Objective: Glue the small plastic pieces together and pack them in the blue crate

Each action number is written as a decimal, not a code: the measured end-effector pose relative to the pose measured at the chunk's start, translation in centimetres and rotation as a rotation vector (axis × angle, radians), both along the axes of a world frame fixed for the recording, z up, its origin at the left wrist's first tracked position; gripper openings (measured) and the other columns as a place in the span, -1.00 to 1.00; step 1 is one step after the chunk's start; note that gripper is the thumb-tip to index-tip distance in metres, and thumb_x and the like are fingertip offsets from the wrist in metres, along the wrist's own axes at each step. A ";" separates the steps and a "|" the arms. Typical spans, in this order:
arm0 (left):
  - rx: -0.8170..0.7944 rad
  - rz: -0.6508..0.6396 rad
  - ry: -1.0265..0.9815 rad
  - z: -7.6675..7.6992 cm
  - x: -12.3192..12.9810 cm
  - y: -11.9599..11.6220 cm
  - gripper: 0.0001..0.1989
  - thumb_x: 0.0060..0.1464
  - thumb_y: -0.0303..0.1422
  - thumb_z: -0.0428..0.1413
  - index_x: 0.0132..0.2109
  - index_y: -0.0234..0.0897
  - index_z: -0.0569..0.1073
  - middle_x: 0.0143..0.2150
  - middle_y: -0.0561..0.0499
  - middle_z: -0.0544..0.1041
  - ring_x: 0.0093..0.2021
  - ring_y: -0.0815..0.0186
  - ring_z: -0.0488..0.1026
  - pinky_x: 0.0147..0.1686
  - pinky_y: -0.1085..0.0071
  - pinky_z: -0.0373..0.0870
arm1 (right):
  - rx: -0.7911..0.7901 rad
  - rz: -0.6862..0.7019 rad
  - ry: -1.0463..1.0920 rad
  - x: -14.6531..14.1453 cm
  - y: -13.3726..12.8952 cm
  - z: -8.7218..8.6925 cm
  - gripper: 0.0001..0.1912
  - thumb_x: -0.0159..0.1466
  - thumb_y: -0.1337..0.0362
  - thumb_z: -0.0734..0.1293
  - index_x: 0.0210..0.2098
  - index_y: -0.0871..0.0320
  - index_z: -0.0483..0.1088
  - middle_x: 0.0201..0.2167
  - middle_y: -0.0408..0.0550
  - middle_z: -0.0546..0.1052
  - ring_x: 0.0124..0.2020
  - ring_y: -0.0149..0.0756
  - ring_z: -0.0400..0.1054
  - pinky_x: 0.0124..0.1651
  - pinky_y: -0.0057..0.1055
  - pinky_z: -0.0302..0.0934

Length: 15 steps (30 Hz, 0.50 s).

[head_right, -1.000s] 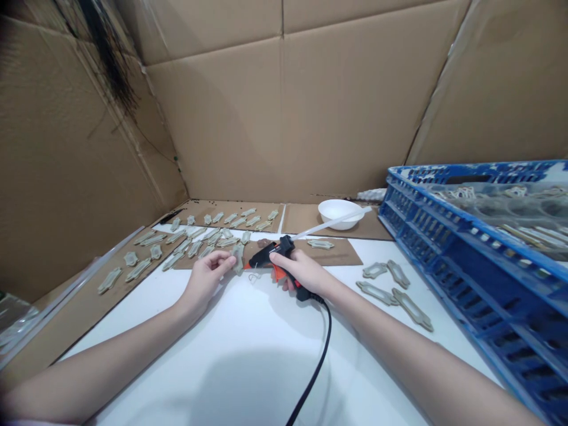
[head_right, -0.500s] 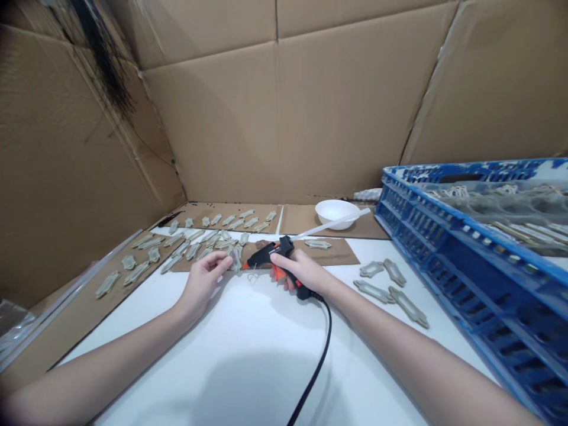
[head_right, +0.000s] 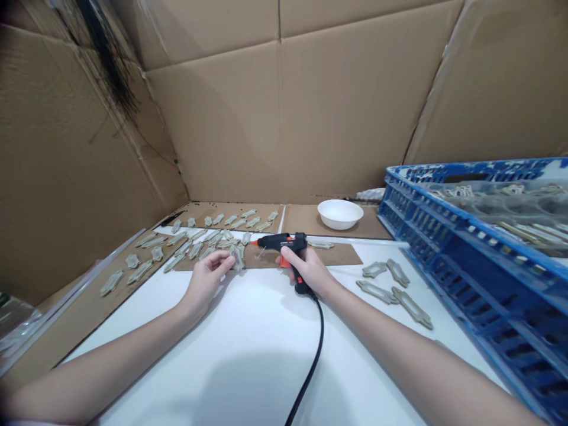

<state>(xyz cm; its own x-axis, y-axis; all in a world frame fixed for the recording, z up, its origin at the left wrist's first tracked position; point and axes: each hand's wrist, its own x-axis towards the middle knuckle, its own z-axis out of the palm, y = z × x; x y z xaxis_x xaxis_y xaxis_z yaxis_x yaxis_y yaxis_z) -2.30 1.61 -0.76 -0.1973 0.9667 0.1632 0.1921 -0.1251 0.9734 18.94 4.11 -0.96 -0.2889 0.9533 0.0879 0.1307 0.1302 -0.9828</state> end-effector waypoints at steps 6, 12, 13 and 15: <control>0.002 -0.004 0.022 0.1 0.0 -0.1 -0.77 -0.15 -0.23 0.11 -0.41 -0.34 0.40 -0.53 0.08 0.38 -0.51 0.44 0.24 -0.46 0.51 0.14 | 0.191 -0.448 -0.020 0.0 -0.4 0.0 -0.53 0.11 -0.07 0.16 -0.41 0.25 0.38 -0.73 -0.14 0.31 -0.70 -0.44 0.18 -0.62 -0.52 0.11; -0.016 -0.001 0.019 0.1 0.0 0.0 -0.74 -0.18 -0.20 0.12 -0.42 -0.35 0.39 -0.51 0.04 0.37 -0.50 0.43 0.23 -0.49 0.52 0.13 | 0.217 -0.598 0.049 0.1 -0.2 0.1 -0.50 0.10 -0.09 0.15 -0.36 0.27 0.38 -0.72 -0.12 0.31 -0.70 -0.42 0.17 -0.65 -0.49 0.11; -0.018 -0.006 0.020 0.1 0.0 0.1 -0.73 -0.18 -0.20 0.12 -0.42 -0.35 0.39 -0.51 0.04 0.37 -0.50 0.43 0.23 -0.50 0.53 0.13 | 0.217 -0.610 0.064 0.1 -0.1 0.1 -0.50 0.10 -0.09 0.15 -0.36 0.27 0.38 -0.71 -0.12 0.31 -0.70 -0.43 0.17 -0.65 -0.50 0.10; -0.025 -0.034 0.029 0.2 0.0 0.0 -0.74 -0.16 -0.20 0.11 -0.43 -0.36 0.38 -0.53 0.04 0.36 -0.51 0.44 0.23 -0.51 0.53 0.13 | 0.198 -0.622 0.091 0.1 -0.1 0.1 -0.50 0.10 -0.09 0.15 -0.36 0.27 0.38 -0.71 -0.13 0.30 -0.71 -0.44 0.15 -0.66 -0.50 0.10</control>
